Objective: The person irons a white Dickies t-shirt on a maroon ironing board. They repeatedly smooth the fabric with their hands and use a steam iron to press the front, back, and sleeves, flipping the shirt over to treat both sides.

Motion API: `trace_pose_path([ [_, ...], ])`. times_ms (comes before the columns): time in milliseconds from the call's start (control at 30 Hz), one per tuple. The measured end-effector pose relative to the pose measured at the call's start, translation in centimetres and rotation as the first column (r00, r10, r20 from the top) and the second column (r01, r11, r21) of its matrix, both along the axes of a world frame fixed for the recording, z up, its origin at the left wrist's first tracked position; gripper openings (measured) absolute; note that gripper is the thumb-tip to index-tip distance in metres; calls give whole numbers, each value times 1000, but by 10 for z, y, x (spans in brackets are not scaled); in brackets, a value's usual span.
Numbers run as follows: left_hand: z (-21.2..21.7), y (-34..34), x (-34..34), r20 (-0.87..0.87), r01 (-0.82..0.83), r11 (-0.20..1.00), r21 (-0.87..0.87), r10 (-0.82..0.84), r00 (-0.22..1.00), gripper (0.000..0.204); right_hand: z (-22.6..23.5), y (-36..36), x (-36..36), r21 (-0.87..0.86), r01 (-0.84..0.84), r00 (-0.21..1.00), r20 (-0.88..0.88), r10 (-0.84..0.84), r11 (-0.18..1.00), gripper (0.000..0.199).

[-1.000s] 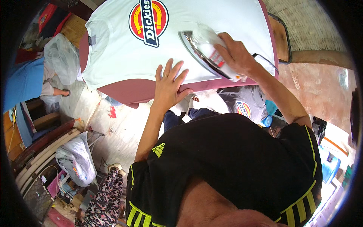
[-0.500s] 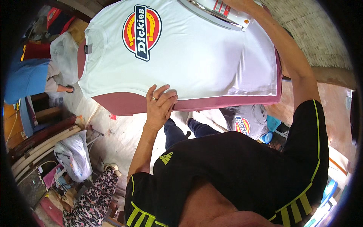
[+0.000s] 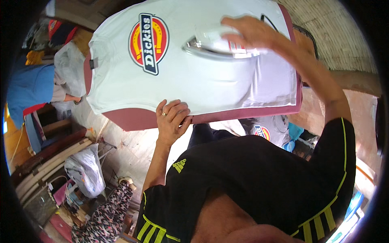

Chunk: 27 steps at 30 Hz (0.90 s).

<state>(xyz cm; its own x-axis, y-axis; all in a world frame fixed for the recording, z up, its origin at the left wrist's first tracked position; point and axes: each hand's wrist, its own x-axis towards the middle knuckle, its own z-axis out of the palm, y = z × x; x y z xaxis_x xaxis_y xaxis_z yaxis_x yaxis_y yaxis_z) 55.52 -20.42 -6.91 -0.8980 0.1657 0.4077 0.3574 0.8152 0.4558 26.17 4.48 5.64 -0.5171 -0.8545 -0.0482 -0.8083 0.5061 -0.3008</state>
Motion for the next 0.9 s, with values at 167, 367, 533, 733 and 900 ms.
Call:
trace_pose_path([
  [167, 22, 21, -24, 99, -40, 998, -49, 45, 994, 36, 12, -7, -97, -133, 194, 972, -107, -209, 972, 45],
  [367, 19, 50, -50, 99, -231, 949, -214, 256, 961, 66, 19, 6, -84, -169, 259, 964, -20, -266, 951, 48],
  [533, -5, 51, -56, 28, -313, 906, -284, 335, 942, 69, 17, 53, -2, 98, 253, 959, 108, -263, 963, 50],
  [733, -16, 47, -53, -37, -346, 896, -280, 350, 936, 67, -18, 118, 108, -33, 6, 981, 194, 0, 999, 44],
  [900, -17, 43, -47, -57, -394, 862, -318, 398, 916, 68, -14, 126, 93, -40, -148, 986, 68, 151, 988, 43],
])
